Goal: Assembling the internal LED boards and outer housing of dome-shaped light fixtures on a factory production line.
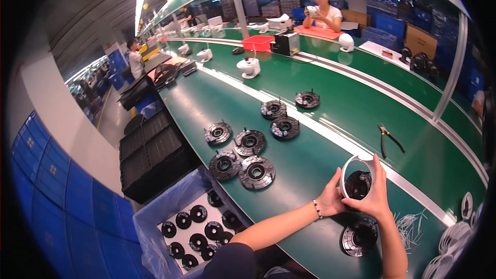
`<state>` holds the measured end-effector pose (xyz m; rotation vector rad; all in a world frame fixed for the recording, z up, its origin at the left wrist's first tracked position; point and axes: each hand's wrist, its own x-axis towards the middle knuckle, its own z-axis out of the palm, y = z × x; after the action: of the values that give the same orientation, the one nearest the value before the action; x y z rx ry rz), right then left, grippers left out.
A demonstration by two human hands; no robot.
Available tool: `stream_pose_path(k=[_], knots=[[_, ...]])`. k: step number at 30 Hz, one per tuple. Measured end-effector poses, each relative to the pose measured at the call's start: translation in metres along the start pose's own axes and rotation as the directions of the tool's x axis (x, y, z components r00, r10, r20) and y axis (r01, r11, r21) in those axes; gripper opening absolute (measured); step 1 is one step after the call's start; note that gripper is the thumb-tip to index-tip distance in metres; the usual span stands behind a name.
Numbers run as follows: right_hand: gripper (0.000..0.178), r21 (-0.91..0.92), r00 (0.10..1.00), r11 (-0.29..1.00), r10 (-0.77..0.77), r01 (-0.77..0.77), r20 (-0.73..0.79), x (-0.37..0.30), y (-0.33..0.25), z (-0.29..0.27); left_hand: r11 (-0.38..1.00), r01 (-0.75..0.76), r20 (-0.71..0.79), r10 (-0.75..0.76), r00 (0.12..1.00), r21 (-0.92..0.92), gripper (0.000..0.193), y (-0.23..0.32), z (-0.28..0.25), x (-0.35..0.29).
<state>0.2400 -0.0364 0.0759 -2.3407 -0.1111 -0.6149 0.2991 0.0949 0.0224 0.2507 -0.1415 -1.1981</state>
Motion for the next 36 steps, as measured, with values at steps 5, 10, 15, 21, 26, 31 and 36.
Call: stream_pose_path(k=[5,10,15,21,26,31,36], knots=[[0.118,0.065,0.999,0.997,-0.043,0.042,0.011,0.004,-0.008,0.013,0.983,-0.17,0.028,0.172,0.985,-0.071,0.064,-0.002,-0.011,0.007],[0.119,0.392,1.0,0.92,0.017,-0.013,-0.007,0.008,-0.003,0.013,0.995,-0.103,-0.085,0.102,0.991,-0.005,0.069,0.005,0.007,-0.003],[0.12,0.485,0.999,0.874,-0.02,0.006,0.026,0.003,-0.008,0.009,0.972,-0.233,0.075,0.233,0.97,-0.001,0.057,0.001,-0.016,0.006],[0.118,0.344,0.981,0.919,-0.162,0.191,-0.11,0.016,-0.012,-0.024,0.987,-0.159,0.133,0.158,0.978,-0.009,0.07,0.017,-0.003,-0.009],[0.121,0.037,0.963,0.974,-0.225,0.222,0.146,0.011,-0.006,-0.026,0.984,-0.133,0.268,0.159,0.95,-0.115,0.053,0.019,0.02,-0.005],[0.119,0.103,0.959,0.987,-0.144,0.122,0.245,-0.001,-0.004,-0.021,0.963,-0.241,0.062,0.235,0.97,0.12,0.046,0.006,0.015,0.004],[0.114,0.057,0.947,0.979,-0.202,0.194,0.251,-0.012,-0.002,-0.02,0.971,-0.191,-0.068,0.203,0.977,0.146,0.047,0.0,0.008,0.0]])
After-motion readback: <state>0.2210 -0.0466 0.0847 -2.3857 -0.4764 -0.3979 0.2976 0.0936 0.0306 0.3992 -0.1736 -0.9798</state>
